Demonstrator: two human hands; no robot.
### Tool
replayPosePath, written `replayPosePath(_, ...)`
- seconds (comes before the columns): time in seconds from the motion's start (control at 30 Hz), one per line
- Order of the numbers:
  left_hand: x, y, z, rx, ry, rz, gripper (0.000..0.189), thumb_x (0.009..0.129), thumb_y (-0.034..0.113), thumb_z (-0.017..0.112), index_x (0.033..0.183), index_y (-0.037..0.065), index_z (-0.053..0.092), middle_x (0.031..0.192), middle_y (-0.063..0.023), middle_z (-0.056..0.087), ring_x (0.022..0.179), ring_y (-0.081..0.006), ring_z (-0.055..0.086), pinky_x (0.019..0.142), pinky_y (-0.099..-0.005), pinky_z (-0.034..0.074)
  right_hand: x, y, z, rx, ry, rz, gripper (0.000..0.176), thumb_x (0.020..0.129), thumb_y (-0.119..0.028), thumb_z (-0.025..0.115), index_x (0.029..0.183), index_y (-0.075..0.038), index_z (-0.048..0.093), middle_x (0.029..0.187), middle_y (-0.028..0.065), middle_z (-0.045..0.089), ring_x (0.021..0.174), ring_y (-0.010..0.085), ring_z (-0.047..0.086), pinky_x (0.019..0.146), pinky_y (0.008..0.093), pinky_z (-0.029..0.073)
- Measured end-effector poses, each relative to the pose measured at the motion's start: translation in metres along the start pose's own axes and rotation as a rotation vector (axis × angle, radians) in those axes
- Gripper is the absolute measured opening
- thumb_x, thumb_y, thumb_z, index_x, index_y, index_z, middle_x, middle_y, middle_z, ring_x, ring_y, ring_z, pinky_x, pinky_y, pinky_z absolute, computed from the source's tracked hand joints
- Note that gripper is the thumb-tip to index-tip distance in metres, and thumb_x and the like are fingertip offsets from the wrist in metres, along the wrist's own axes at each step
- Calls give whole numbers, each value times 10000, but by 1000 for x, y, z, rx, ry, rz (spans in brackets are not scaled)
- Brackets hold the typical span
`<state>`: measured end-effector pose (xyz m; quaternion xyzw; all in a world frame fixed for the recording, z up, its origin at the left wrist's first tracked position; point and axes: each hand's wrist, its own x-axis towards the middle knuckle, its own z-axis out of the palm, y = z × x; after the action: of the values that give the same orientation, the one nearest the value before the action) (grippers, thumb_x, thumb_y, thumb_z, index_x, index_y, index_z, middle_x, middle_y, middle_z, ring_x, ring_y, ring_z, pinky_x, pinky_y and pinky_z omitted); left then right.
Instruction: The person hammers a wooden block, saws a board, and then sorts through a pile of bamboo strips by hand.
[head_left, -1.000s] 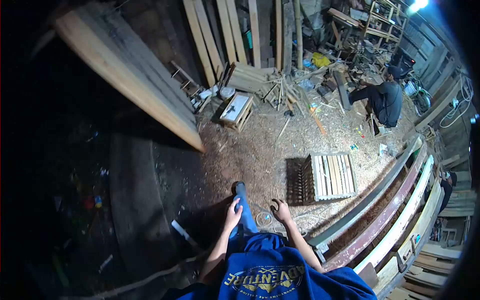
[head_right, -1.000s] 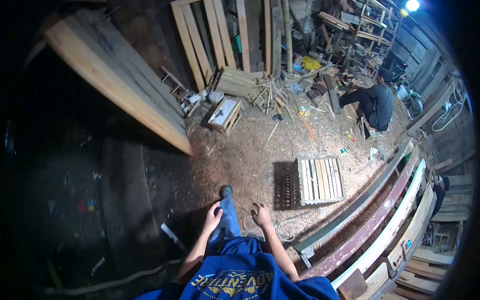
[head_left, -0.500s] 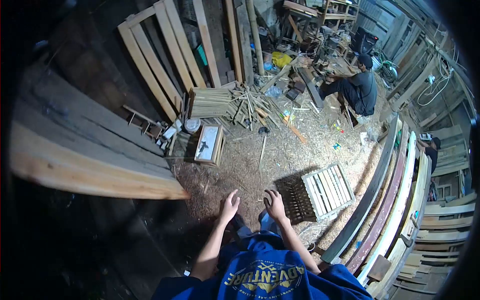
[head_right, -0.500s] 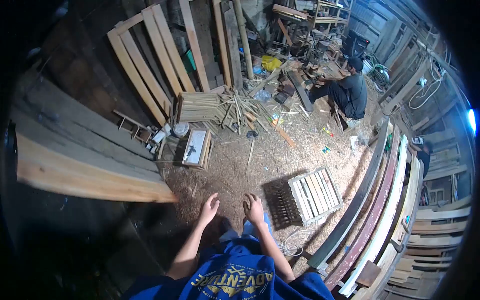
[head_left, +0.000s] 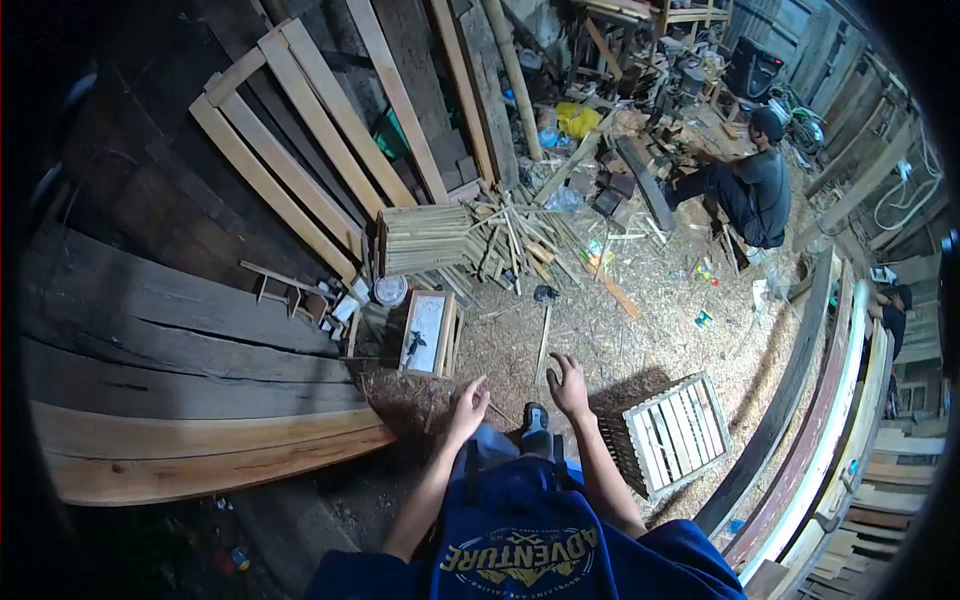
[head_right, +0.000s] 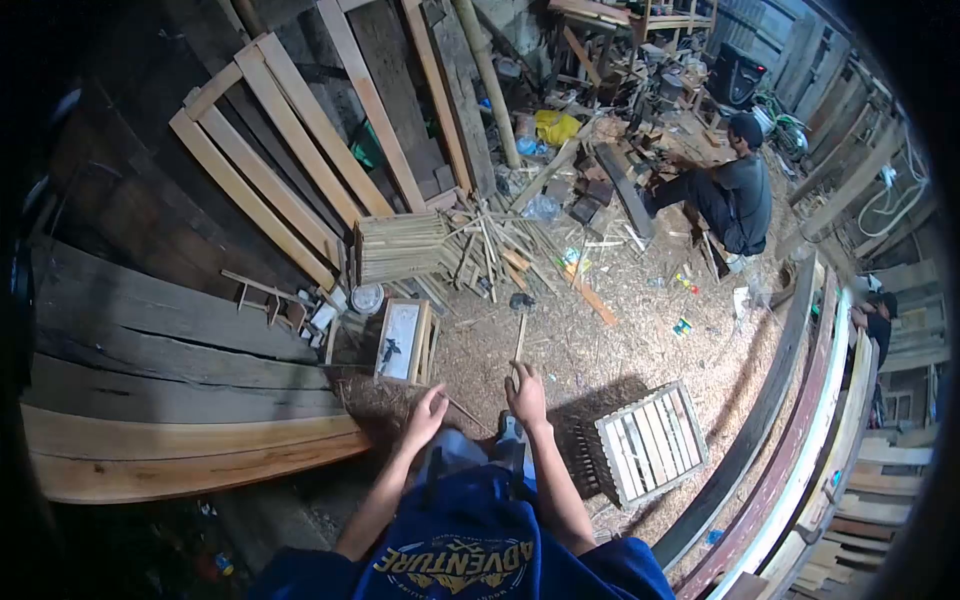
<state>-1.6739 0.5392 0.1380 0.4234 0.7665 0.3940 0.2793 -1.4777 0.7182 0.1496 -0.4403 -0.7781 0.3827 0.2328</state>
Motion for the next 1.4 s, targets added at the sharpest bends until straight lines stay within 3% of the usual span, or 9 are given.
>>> replayPosePath(0.17, 86, 14, -12, -2, 65, 59, 443, 1005, 226, 657, 1389, 16, 591, 1341, -204, 655, 1305, -328, 589, 1117, -403, 438, 64, -11, 4, -11, -58, 23, 411, 921, -150, 692, 1315, -54, 630, 1315, 223, 617, 1212, 446, 575, 1050, 484, 468)
replayPosePath(0.2, 103, 14, -13, 32, 103, 99, 418, 960, 187, 679, 1348, 42, 627, 1271, -211, 681, 1197, -373, 640, 1041, -431, 494, 76, -7, 11, 7, -61, 33, 412, 925, -158, 688, 1321, -62, 629, 1315, 224, 610, 1213, 445, 573, 1050, 484, 468)
replayPosePath(0.33, 173, 6, -25, 43, 54, 157, 405, 955, 184, 681, 1330, 39, 636, 1220, -218, 690, 1149, -384, 647, 1019, -438, 495, 119, 1, 36, 28, -51, 63, 419, 925, -150, 683, 1326, -47, 620, 1304, 234, 603, 1229, 435, 556, 1055, 480, 461)
replayPosePath(0.57, 328, -47, -37, -21, -112, 111, 428, 961, 179, 689, 1358, 38, 615, 1272, -208, 664, 1177, -379, 633, 1023, -430, 494, 216, 4, 77, -95, -62, 139, 421, 928, -156, 692, 1328, -51, 614, 1336, 214, 587, 1241, 430, 546, 1073, 476, 452)
replayPosePath(0.7, 404, -49, -50, -13, -80, 194, 384, 963, 158, 664, 1318, 14, 635, 1228, -227, 690, 1175, -390, 644, 1012, -432, 507, 276, -10, 91, -82, -87, 138, 435, 929, -146, 681, 1345, -47, 602, 1354, 227, 584, 1252, 436, 548, 1066, 491, 459)
replayPosePath(0.87, 478, -77, -40, 33, -119, 117, 392, 975, 178, 661, 1331, 20, 617, 1282, -224, 652, 1240, -399, 590, 1081, -463, 450, 346, 2, 99, -130, -181, 95, 477, 894, -97, 666, 1358, -26, 580, 1329, 239, 588, 1207, 457, 565, 1039, 495, 479)
replayPosePath(1.1, 546, -122, 1, 55, -94, 92, 376, 991, 176, 645, 1336, 30, 614, 1295, -201, 641, 1248, -379, 579, 1104, -457, 434, 430, 96, 157, -116, -276, 37, 493, 887, -110, 672, 1361, -25, 568, 1321, 239, 589, 1166, 464, 585, 1003, 518, 503)
replayPosePath(1.17, 555, -134, 11, 79, -98, -30, 385, 1002, 183, 634, 1359, 41, 605, 1332, -190, 622, 1271, -368, 567, 1111, -458, 429, 446, 127, 183, -134, -355, 103, 489, 903, -133, 665, 1371, -31, 562, 1340, 232, 577, 1186, 450, 583, 1012, 506, 502)
replayPosePath(1.4, 603, -292, 128, 147, -162, -32, 405, 1013, 205, 625, 1391, 63, 591, 1367, -171, 599, 1317, -360, 534, 1100, -449, 443, 507, 285, 287, -228, -416, 10, 478, 951, -195, 642, 1416, -120, 557, 1413, 177, 540, 1247, 431, 542, 1056, 480, 475)
